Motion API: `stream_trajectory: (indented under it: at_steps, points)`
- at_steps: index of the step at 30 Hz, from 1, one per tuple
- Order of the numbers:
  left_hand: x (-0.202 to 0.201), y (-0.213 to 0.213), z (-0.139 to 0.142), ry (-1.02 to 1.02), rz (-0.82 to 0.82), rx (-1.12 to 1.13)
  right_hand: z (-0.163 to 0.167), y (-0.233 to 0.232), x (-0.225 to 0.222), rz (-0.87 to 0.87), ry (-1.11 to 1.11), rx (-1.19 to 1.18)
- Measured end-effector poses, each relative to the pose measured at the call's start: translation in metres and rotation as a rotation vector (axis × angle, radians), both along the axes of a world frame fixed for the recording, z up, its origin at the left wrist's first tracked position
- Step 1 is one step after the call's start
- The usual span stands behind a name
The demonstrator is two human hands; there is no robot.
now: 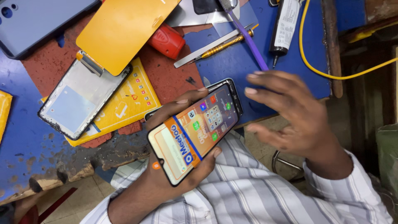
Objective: The person uses a utility knife to pry open a smartphone chassis, then secures the device with multiple rubber bands. They repeat the rubber band securing process on a second smartphone. The work occurs on a cluttered blue workbench with tools and phone parts visible.
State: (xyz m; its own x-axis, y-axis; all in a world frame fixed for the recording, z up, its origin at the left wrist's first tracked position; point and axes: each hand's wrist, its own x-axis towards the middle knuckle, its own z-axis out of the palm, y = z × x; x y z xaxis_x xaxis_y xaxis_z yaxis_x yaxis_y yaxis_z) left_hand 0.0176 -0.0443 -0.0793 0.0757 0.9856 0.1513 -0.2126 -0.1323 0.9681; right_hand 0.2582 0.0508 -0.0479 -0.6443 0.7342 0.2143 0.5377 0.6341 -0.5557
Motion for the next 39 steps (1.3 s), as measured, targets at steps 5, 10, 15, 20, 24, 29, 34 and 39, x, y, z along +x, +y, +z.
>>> stream_trajectory:
  at_steps: [5, 10, 15, 20, 24, 29, 34, 39]
  points:
    - [0.004, 0.003, 0.003, 0.127, 0.015, 0.056, -0.007, 0.019, -0.012, 0.257, 0.18, -0.29]
    - [-0.004, 0.0, 0.008, 0.091, -0.001, 0.027, -0.012, 0.026, -0.011, 0.276, 0.207, -0.298]
    - [-0.02, -0.007, 0.013, 0.172, 0.054, -0.004, -0.019, 0.028, -0.01, 0.28, 0.213, -0.251]
    - [-0.034, -0.011, 0.013, 0.391, 0.125, 0.028, -0.023, 0.03, -0.011, 0.3, 0.223, -0.227]
    - [-0.034, -0.015, 0.006, 0.359, 0.153, 0.017, -0.025, 0.03, -0.013, 0.303, 0.209, -0.209]
    - [-0.038, -0.018, -0.001, 0.354, 0.155, 0.033, -0.027, 0.029, -0.016, 0.303, 0.18, -0.178]
    - [-0.04, -0.017, -0.002, 0.378, 0.136, 0.03, -0.026, 0.028, -0.017, 0.282, 0.157, -0.181]
    - [-0.046, -0.011, 0.003, 0.577, 0.135, 0.055, -0.025, 0.028, -0.017, 0.278, 0.127, -0.172]
